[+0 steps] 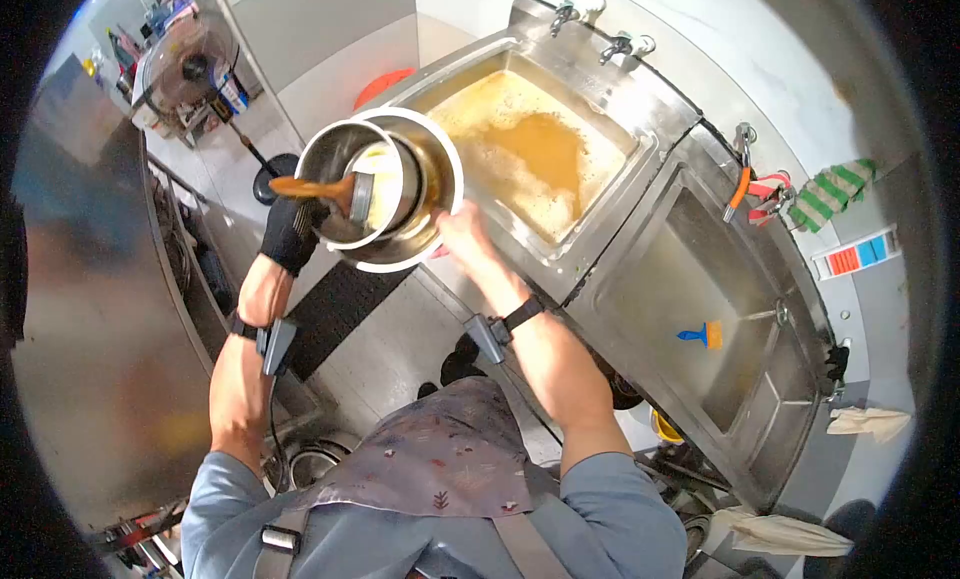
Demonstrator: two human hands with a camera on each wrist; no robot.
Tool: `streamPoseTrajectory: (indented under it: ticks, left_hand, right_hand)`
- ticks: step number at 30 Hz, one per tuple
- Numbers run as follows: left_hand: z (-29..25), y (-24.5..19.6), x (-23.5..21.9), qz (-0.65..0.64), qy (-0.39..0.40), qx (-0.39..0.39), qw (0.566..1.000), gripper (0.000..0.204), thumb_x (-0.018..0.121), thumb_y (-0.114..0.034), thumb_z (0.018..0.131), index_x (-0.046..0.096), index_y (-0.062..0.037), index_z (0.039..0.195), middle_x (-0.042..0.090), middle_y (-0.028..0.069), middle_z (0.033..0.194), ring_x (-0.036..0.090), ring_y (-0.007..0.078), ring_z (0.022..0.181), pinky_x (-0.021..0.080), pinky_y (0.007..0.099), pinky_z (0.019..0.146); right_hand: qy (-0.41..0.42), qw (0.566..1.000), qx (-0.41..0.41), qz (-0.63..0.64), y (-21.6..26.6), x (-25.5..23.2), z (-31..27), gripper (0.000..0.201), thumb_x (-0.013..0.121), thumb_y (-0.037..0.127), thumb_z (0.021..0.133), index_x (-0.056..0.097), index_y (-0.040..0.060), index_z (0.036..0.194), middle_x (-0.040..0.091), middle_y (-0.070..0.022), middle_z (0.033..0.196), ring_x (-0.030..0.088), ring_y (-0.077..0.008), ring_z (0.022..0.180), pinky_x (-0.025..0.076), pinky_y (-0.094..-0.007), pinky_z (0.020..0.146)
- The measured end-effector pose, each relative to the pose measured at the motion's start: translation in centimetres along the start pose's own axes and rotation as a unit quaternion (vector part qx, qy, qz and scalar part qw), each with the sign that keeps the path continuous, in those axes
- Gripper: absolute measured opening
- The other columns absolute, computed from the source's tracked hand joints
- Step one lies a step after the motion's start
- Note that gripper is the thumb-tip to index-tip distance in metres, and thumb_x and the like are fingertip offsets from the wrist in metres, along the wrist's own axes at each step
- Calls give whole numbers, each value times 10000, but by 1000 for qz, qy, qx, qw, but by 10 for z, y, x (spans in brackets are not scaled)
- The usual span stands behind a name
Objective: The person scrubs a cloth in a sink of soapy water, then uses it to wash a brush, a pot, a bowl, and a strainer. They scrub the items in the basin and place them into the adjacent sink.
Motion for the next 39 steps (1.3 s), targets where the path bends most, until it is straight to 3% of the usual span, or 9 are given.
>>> streamPoseTrajectory:
  ticks: [11, 15, 17, 18, 25, 31, 33, 37, 39]
  left_hand:
    - [256, -12, 184, -120, 131, 0, 984, 297, 644, -36, 825, 657, 15, 1116, 695, 91, 911, 659, 227, 767, 527, 355, 681]
    - [307, 10, 220, -131, 142, -15, 981, 288, 644, -41, 830, 660, 14, 1112, 697, 91, 915, 663, 231, 773, 528, 356, 684]
    - [326, 23, 231, -102, 137, -17, 985, 275, 642, -60, 834, 666, 13, 1098, 698, 106, 917, 666, 247, 789, 530, 365, 694]
    - [333, 28, 236, -63, 132, -7, 989, 266, 640, -77, 836, 672, 12, 1084, 698, 121, 919, 668, 263, 803, 532, 374, 704]
    - [387, 65, 258, 325, 86, 119, 934, 263, 626, -202, 855, 711, 7, 990, 703, 227, 929, 686, 371, 905, 545, 439, 771]
    - [408, 78, 264, 503, 84, 153, 847, 294, 615, -253, 853, 725, -8, 973, 707, 263, 969, 674, 434, 971, 548, 466, 821]
    - [410, 79, 264, 497, 98, 147, 850, 265, 631, -228, 835, 730, -32, 983, 716, 236, 974, 680, 421, 968, 548, 468, 822]
    - [411, 79, 285, 539, 159, 188, 806, 282, 707, -257, 807, 739, -86, 1030, 726, 197, 960, 694, 385, 950, 553, 453, 826]
    - [393, 61, 305, 494, 196, 235, 814, 355, 757, -275, 794, 727, -106, 1105, 722, 189, 1034, 691, 370, 988, 549, 441, 854]
  right_hand:
    - [-129, 991, -46, 6, 66, -211, 107, 327, 534, 91, 965, 574, -90, 1234, 688, -199, 1037, 725, -288, 793, 647, -413, 576]
    - [-249, 965, -26, -76, 52, -273, 123, 319, 553, 88, 953, 571, -115, 1198, 692, -245, 1060, 730, -321, 774, 627, -415, 533]
    - [-339, 882, -82, -317, 60, -303, 131, 309, 555, 57, 910, 570, -93, 1179, 640, -308, 1121, 688, -411, 910, 608, -470, 677]
    - [-386, 818, -115, -411, 72, -306, 126, 319, 557, 41, 885, 564, -78, 1181, 603, -341, 1168, 654, -464, 1001, 590, -510, 783]
    - [-427, 791, -136, -417, 79, -298, 138, 368, 562, 48, 880, 528, -42, 1236, 561, -317, 1179, 601, -519, 1027, 492, -589, 900]
    - [-395, 802, -23, -449, 18, -306, 205, 380, 585, 105, 895, 520, -28, 1244, 551, -322, 1211, 604, -521, 1035, 496, -583, 906]
    - [-327, 873, 100, -347, -21, -310, 227, 520, 639, 196, 909, 448, -69, 1313, 481, -365, 1344, 570, -537, 1142, 482, -559, 989]
    - [-309, 868, 75, -380, -39, -295, 231, 762, 677, 355, 913, 349, -90, 1438, 434, -375, 1423, 495, -498, 1285, 438, -519, 1069]
    - [-273, 842, 201, -420, -55, -287, 230, 906, 659, 454, 922, 235, -78, 1521, 416, -361, 1454, 434, -453, 1368, 409, -476, 1111]
Point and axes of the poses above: each hand's wrist, its own z-axis towards the middle knuckle, its own x-axis out of the palm, y = z × x, the point moved 8 cm from there along z, towards the middle knuckle
